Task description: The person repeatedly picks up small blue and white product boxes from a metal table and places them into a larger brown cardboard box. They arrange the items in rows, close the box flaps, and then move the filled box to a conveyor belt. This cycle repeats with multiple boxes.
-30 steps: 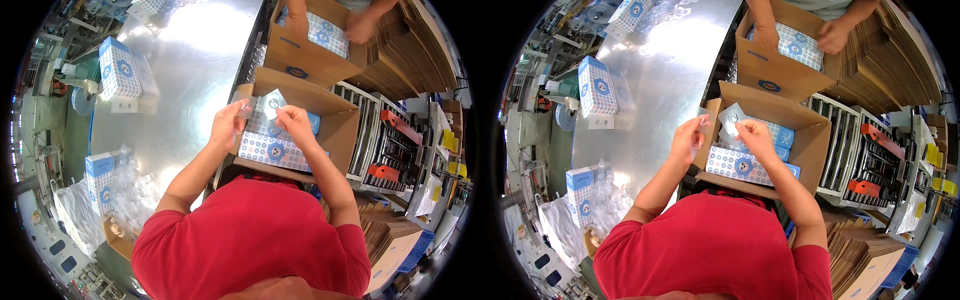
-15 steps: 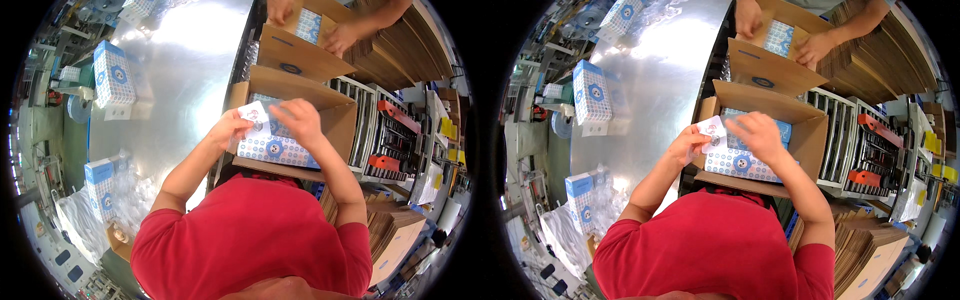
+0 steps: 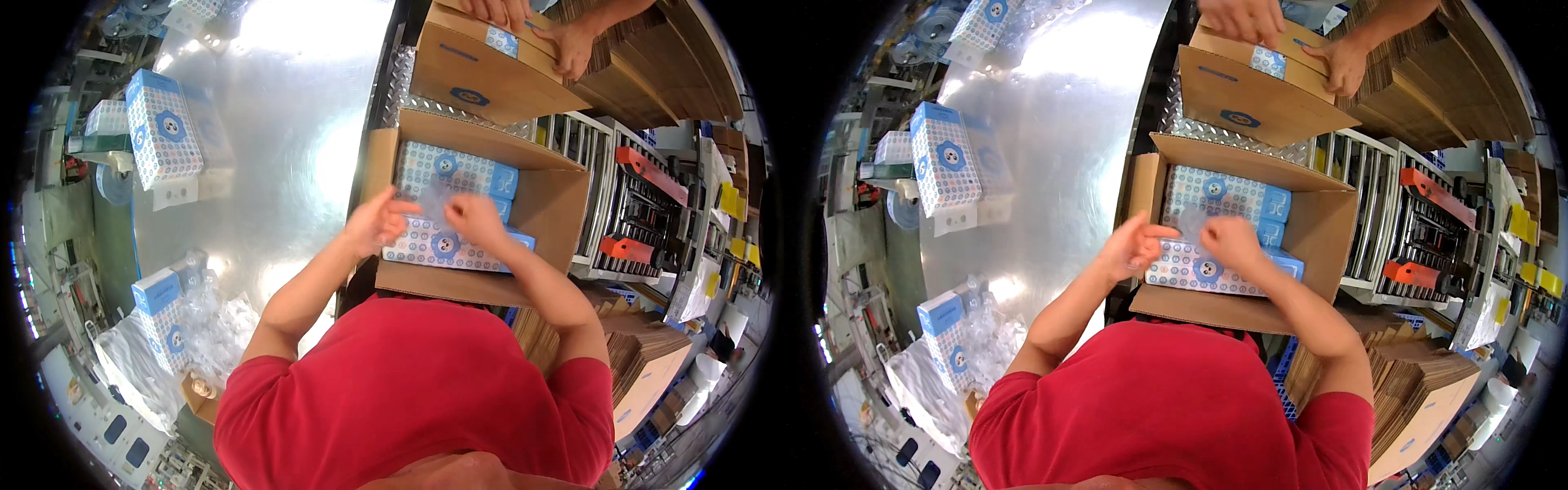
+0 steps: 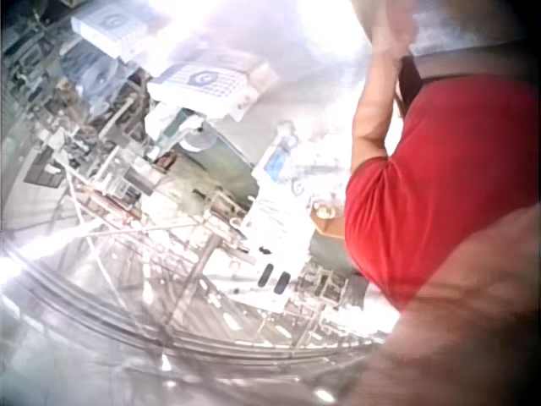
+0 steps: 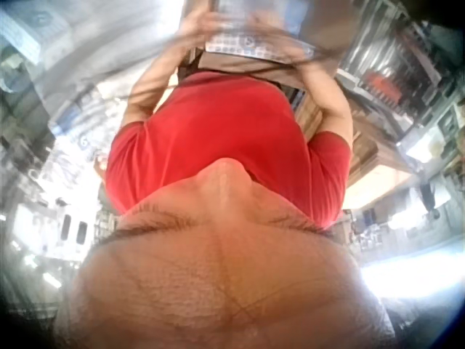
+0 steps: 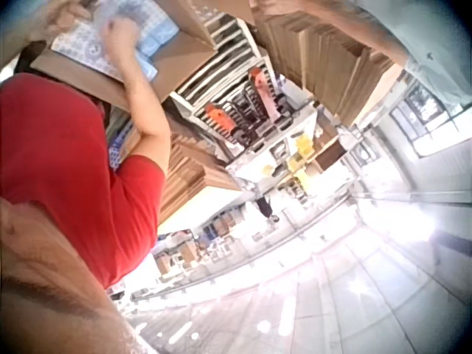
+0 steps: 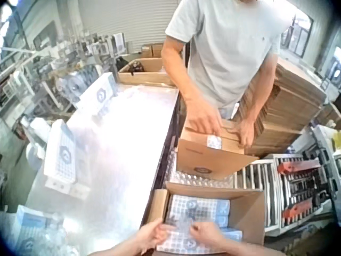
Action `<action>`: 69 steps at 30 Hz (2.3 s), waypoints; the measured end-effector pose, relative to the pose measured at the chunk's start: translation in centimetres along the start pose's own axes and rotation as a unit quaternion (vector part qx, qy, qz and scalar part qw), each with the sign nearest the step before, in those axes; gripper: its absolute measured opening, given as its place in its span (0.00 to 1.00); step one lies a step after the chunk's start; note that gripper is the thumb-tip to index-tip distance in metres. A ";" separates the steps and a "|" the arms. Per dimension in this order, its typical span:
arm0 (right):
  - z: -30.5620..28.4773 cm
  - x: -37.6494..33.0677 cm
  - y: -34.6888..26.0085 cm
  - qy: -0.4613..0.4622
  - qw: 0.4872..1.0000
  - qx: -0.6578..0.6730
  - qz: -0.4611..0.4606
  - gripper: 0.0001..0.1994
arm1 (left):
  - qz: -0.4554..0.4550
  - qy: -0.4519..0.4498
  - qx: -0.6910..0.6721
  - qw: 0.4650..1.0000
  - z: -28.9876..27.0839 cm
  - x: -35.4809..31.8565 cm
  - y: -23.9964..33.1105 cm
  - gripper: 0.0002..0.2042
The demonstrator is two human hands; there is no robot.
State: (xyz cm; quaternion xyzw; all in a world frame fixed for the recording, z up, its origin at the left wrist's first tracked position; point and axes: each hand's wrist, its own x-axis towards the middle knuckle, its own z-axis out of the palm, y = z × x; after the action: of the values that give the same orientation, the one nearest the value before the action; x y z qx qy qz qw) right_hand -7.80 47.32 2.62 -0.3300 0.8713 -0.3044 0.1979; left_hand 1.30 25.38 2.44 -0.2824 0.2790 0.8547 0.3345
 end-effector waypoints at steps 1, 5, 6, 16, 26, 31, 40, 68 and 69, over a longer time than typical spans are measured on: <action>1.4 1.3 1.9 -0.026 0.995 0.070 0.073 0.09 | 0.050 0.008 -0.022 0.998 -1.4 -0.7 0.0 0.24; 10.1 7.8 5.9 -0.137 0.958 0.134 0.213 0.10 | 0.176 0.110 -0.076 0.975 -6.1 -4.9 -0.1 0.21; 12.7 9.7 6.4 -0.174 0.960 0.079 0.204 0.11 | 0.180 0.120 -0.087 0.972 -6.7 -5.8 -0.3 0.21; 13.4 7.8 6.8 -0.182 0.920 0.266 0.224 0.17 | 0.306 -0.022 -0.296 0.905 -6.5 -6.9 -2.5 0.18; 3.0 1.9 -9.1 -0.043 0.974 0.169 -0.142 0.07 | 0.376 0.187 -0.169 0.892 2.4 0.0 0.6 0.18; 2.6 1.0 -6.1 -0.001 0.988 0.152 -0.014 0.06 | 0.405 0.240 0.144 0.871 0.5 2.2 -1.5 0.13; 13.1 12.8 7.8 0.025 0.930 0.262 0.257 0.07 | 0.562 0.441 0.460 0.528 -7.7 -7.9 5.5 0.13; 2.4 18.7 -19.4 -0.108 0.892 -0.195 -0.394 0.42 | 0.237 0.708 0.592 0.306 -22.8 -20.6 32.2 0.25; 2.3 18.5 -19.5 -0.114 0.889 -0.200 -0.395 0.42 | 0.215 0.685 0.603 0.347 -22.7 -20.5 31.5 0.23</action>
State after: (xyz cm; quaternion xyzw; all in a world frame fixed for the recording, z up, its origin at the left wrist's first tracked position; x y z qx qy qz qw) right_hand -10.70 21.89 11.21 -0.7119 0.6830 -0.1372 0.0888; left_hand -2.30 -17.76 9.69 -0.4219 0.9023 0.0069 -0.0882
